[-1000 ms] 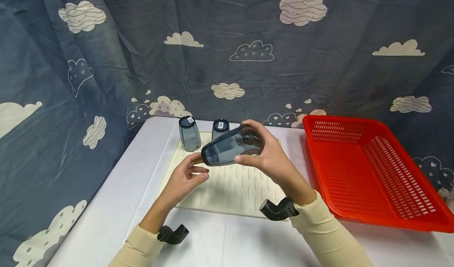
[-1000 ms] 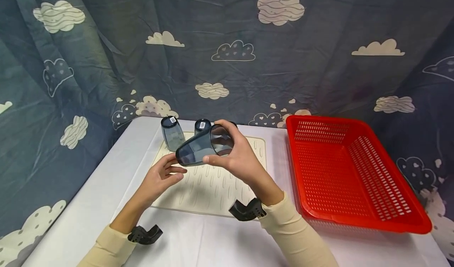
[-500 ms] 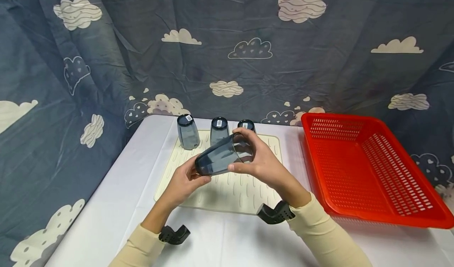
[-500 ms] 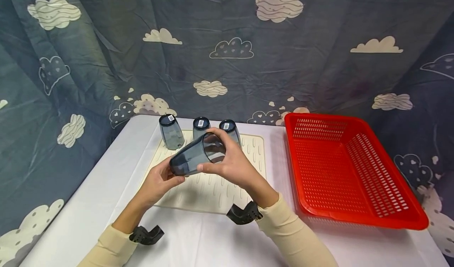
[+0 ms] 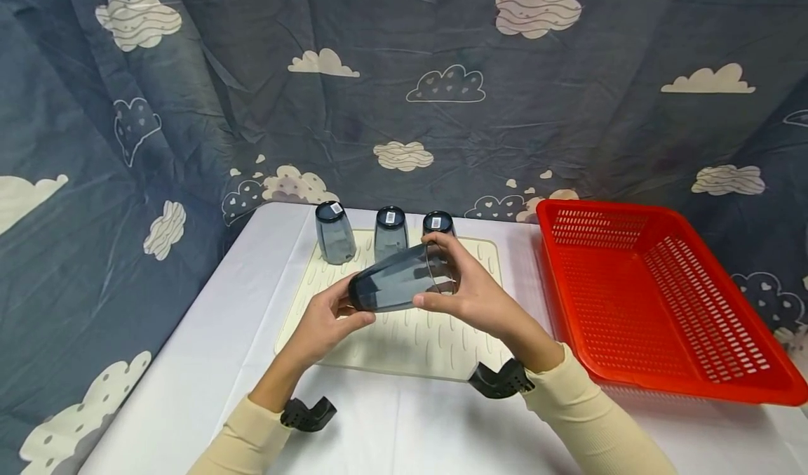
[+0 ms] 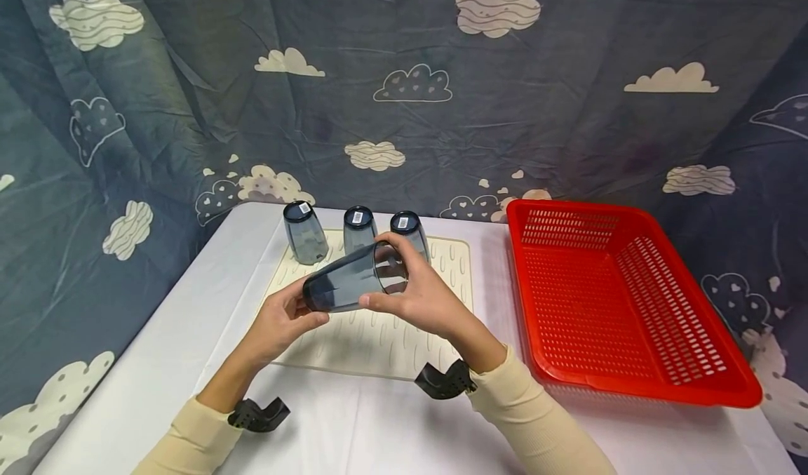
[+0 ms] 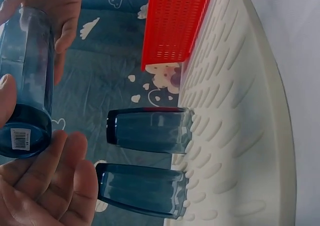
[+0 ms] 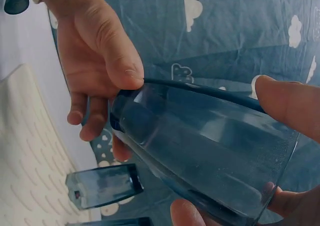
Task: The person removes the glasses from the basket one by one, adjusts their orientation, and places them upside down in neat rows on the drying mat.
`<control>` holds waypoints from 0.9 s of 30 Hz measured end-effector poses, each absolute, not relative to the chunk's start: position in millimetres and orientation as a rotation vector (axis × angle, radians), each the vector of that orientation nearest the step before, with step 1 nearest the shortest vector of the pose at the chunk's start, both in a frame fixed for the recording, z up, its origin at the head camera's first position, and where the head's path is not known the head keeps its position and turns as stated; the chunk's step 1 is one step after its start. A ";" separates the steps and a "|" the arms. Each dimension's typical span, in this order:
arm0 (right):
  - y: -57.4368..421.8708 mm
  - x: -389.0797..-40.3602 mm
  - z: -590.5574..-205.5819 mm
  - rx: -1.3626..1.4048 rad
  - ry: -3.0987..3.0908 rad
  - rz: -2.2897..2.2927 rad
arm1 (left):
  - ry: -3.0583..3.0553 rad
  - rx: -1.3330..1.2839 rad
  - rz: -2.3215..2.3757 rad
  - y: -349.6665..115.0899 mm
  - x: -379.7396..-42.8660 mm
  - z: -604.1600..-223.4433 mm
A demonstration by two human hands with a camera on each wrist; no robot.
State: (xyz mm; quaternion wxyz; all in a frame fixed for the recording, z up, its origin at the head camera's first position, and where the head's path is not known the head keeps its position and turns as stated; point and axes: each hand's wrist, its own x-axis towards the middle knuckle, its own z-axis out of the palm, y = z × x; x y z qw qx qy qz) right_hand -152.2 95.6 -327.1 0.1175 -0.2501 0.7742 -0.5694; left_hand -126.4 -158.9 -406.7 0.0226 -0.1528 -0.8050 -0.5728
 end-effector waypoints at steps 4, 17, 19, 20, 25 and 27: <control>99.0 -153.9 -329.3 -0.740 2.373 -1.607 | -2.501 -0.491 -1.753 -158.5 -127.4 -406.0; 110.0 -157.5 -337.9 -0.659 2.365 -1.678 | -2.603 -0.531 -1.550 -164.7 -136.9 -374.6; 110.9 -157.8 -339.2 -0.652 2.312 -1.720 | -2.596 -0.557 -1.528 -165.4 -137.0 -367.1; 111.5 -157.8 -339.9 -0.650 2.274 -1.746 | -2.586 -0.571 -1.520 -165.5 -136.9 -363.2; 113.9 -157.1 -342.6 -0.639 2.179 -1.813 | -2.541 -0.649 -1.505 -163.1 -135.7 -344.3; 114.3 -157.0 -343.6 -0.646 2.180 -1.823 | -2.534 -0.670 -1.508 -162.0 -135.5 -338.8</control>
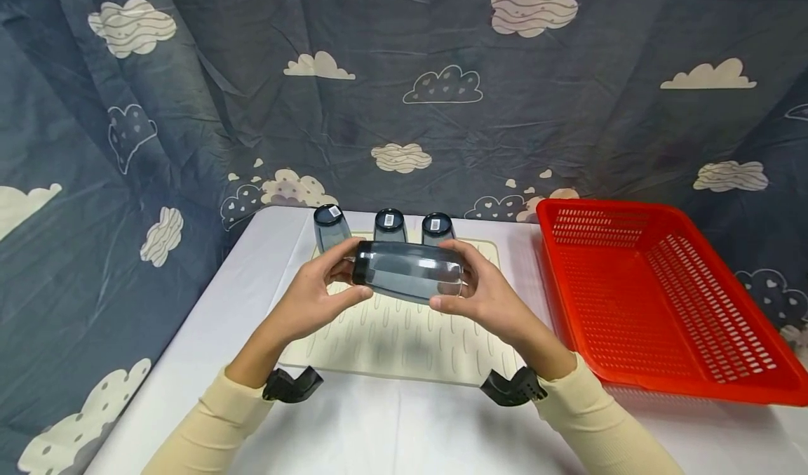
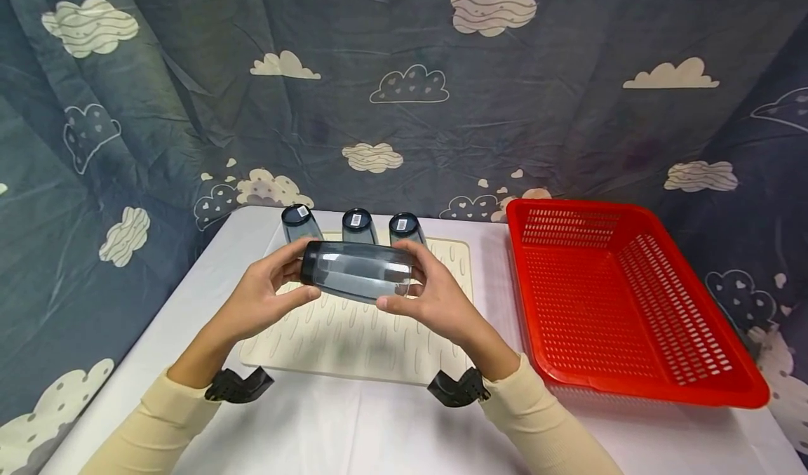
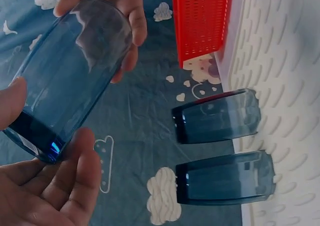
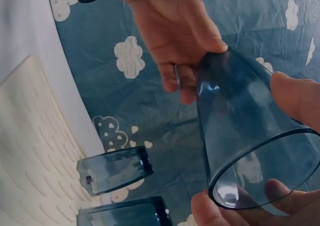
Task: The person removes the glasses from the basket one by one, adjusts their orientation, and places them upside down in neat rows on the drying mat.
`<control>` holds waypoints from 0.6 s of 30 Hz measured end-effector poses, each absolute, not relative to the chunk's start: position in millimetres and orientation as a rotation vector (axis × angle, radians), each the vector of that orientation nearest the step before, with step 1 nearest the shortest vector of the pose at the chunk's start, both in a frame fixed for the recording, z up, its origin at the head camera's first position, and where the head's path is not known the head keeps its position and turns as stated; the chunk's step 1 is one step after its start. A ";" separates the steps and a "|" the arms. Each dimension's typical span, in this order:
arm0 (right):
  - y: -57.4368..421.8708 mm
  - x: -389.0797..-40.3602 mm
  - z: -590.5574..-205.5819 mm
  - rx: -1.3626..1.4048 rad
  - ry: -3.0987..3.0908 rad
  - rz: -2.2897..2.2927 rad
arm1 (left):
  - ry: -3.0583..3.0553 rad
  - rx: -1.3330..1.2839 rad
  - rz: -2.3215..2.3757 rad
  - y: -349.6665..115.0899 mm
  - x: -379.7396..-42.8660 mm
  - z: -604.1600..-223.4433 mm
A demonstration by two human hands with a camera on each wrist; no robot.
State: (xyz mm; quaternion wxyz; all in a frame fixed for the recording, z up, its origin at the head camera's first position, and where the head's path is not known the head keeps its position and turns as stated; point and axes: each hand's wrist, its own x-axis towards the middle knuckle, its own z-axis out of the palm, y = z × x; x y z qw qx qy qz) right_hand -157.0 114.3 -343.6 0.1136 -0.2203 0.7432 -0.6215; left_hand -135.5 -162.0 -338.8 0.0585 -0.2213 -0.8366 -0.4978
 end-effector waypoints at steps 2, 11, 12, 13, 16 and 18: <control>115.1 -157.3 -344.6 -0.658 2.191 -1.831 | -2.528 -0.687 -1.512 -160.2 -136.4 -335.5; 112.6 -158.1 -345.0 -0.623 2.158 -1.888 | -2.485 -0.722 -1.556 -154.8 -138.5 -332.2; 112.3 -158.3 -345.2 -0.624 2.158 -1.890 | -2.484 -0.723 -1.559 -154.7 -138.0 -332.4; 112.2 -158.5 -345.4 -0.624 2.160 -1.891 | -2.484 -0.723 -1.561 -154.7 -137.6 -332.5; 111.0 -158.8 -345.0 -0.620 2.184 -1.892 | -2.491 -0.734 -1.530 -154.6 -137.7 -331.9; 110.3 -159.6 -344.9 -0.620 2.203 -1.888 | -2.499 -0.741 -1.485 -154.3 -138.8 -329.4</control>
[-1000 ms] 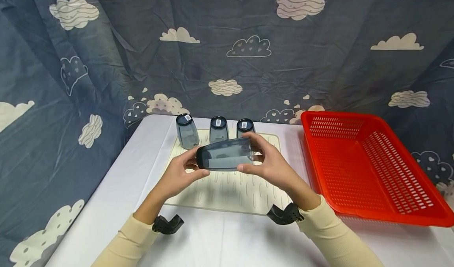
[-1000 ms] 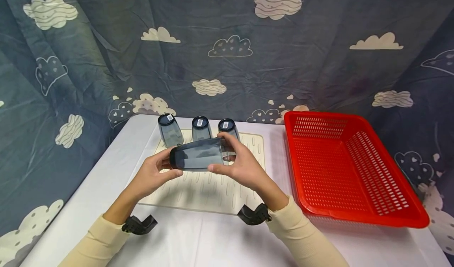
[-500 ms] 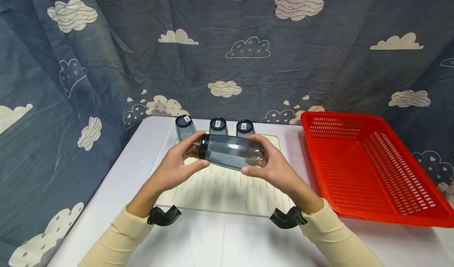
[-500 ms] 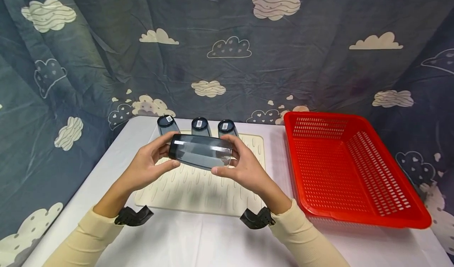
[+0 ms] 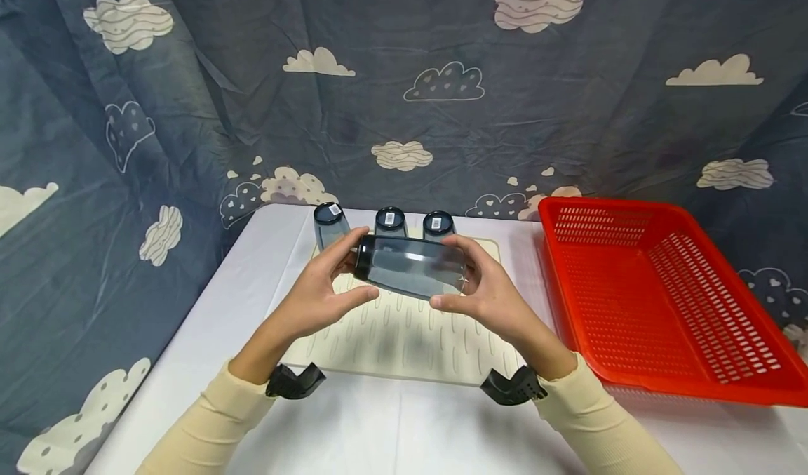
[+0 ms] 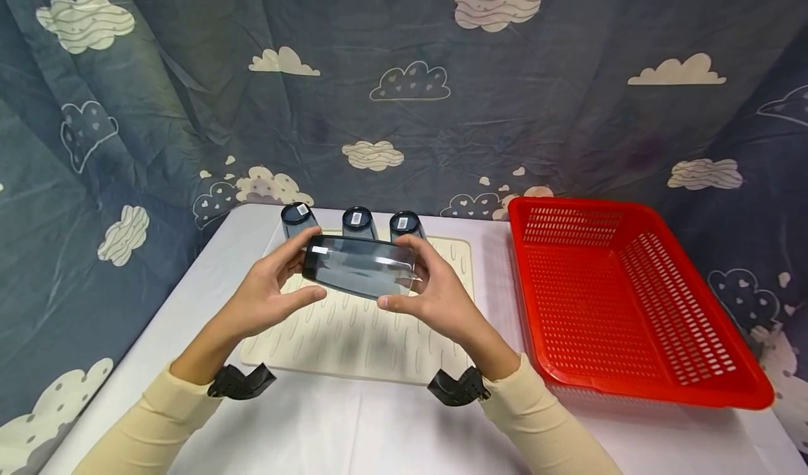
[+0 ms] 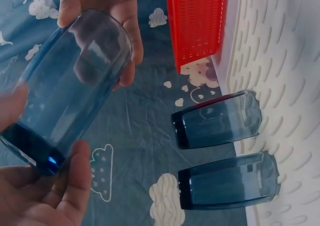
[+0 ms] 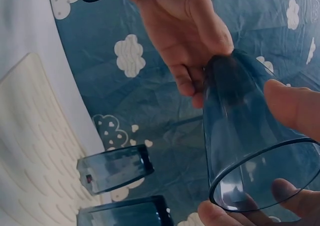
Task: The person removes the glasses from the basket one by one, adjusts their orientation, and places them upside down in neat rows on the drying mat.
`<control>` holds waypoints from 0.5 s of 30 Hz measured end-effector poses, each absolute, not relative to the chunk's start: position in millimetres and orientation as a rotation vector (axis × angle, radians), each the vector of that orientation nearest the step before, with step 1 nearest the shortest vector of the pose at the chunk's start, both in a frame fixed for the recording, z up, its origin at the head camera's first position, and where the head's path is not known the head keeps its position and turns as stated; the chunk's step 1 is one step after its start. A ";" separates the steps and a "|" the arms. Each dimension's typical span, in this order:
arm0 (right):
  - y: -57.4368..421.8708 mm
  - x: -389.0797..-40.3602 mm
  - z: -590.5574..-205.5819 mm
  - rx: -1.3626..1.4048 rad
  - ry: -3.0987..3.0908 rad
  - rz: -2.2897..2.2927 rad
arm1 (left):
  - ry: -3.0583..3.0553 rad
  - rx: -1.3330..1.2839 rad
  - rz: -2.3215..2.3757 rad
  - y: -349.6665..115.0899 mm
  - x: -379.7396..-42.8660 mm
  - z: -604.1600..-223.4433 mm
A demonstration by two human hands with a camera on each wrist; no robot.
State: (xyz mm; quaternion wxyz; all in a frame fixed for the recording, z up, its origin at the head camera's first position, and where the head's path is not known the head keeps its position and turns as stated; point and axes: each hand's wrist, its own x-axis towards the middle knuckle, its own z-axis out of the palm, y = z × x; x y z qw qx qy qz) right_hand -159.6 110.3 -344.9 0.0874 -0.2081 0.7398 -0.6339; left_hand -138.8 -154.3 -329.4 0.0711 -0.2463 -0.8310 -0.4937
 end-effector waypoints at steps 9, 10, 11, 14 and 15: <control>105.6 -162.2 -346.0 -0.632 2.182 -1.878 | -2.558 -0.876 -1.166 -157.0 -150.2 -298.2; 105.5 -162.5 -346.2 -0.633 2.190 -1.868 | -2.577 -0.893 -1.143 -157.4 -151.6 -294.5; 105.4 -162.8 -346.4 -0.632 2.200 -1.855 | -2.595 -0.912 -1.125 -157.7 -153.0 -290.9; 105.2 -163.4 -347.2 -0.630 2.247 -1.799 | -2.663 -0.976 -1.062 -157.5 -157.6 -279.3; 105.3 -163.5 -347.5 -0.632 2.267 -1.777 | -2.688 -1.001 -1.041 -156.9 -159.4 -274.9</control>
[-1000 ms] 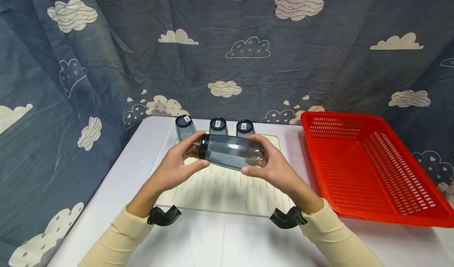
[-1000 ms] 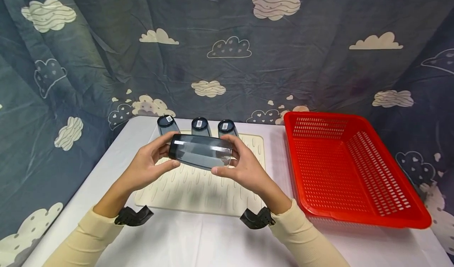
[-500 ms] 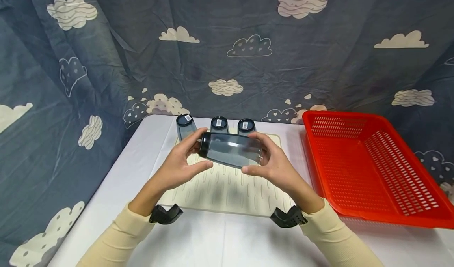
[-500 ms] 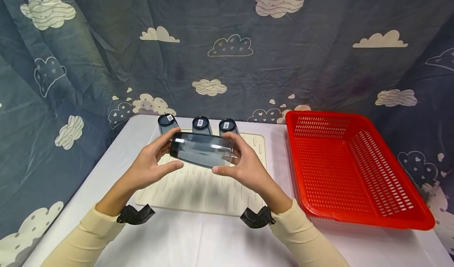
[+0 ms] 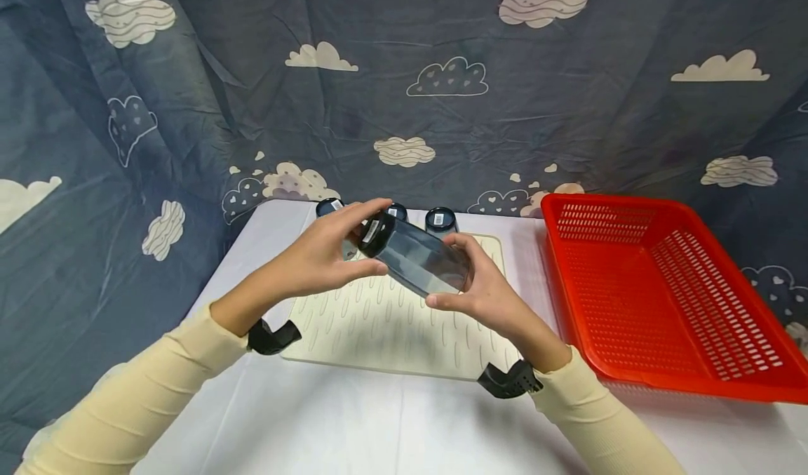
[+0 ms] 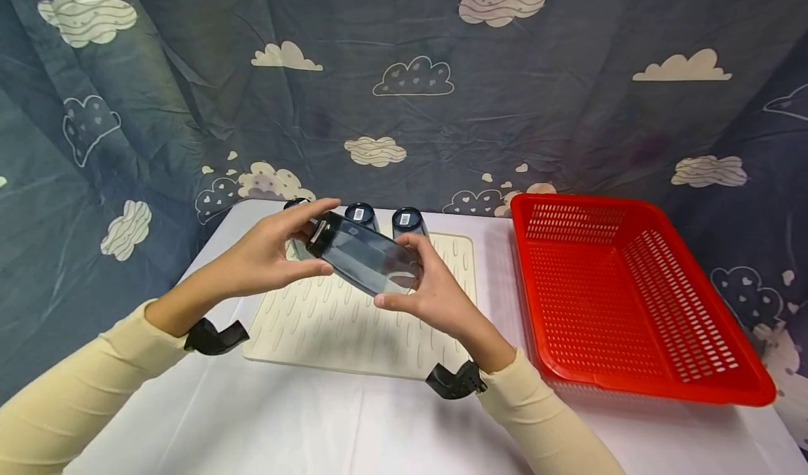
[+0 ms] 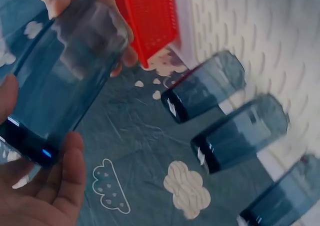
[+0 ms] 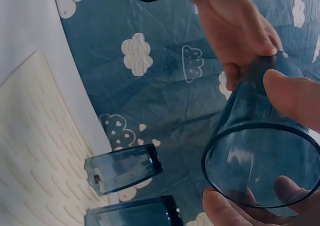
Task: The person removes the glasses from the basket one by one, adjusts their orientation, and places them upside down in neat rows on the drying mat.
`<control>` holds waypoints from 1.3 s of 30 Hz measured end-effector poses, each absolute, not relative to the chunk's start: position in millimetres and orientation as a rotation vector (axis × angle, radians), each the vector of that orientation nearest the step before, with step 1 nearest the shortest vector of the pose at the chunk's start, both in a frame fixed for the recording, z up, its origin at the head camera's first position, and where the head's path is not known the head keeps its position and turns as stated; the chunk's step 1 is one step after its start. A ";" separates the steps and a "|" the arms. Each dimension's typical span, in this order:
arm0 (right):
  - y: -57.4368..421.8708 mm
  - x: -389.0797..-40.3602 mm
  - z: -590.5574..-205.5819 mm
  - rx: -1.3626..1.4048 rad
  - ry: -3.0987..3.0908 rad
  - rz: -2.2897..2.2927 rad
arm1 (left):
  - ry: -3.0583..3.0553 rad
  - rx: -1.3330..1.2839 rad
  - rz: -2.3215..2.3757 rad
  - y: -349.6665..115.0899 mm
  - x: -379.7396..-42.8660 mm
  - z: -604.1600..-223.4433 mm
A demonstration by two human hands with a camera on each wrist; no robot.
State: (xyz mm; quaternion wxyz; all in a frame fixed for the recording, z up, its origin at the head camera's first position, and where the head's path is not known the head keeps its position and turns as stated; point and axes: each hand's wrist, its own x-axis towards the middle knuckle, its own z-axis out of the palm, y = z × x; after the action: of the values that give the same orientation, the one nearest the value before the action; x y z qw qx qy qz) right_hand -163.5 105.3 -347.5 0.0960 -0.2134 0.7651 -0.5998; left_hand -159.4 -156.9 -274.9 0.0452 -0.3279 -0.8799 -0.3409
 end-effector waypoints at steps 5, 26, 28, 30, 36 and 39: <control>106.0 -165.0 -350.1 -0.656 2.344 -1.681 | -2.785 -1.157 -0.909 -150.1 -168.6 -252.0; 103.5 -169.0 -356.1 -0.737 2.314 -1.624 | -2.835 -1.229 -0.774 -140.4 -175.9 -233.8; 99.9 -169.3 -356.5 -0.721 2.309 -1.611 | -2.841 -1.196 -0.790 -144.2 -175.4 -236.0; 96.3 -169.5 -357.0 -0.704 2.297 -1.597 | -2.853 -1.158 -0.807 -148.8 -174.3 -238.2; 90.8 -167.9 -357.6 -0.708 2.269 -1.557 | -2.845 -1.111 -0.792 -163.9 -170.3 -242.8; 93.4 -167.1 -357.6 -0.702 2.289 -1.552 | -2.849 -1.069 -0.748 -172.9 -169.0 -242.8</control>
State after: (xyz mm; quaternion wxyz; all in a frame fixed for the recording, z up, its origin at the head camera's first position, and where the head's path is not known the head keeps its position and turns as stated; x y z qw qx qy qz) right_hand -167.1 93.4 -357.6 0.1438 -0.2435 0.7939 -0.5382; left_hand -169.0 -172.9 -242.8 0.0041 -0.3412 -0.9092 -0.2387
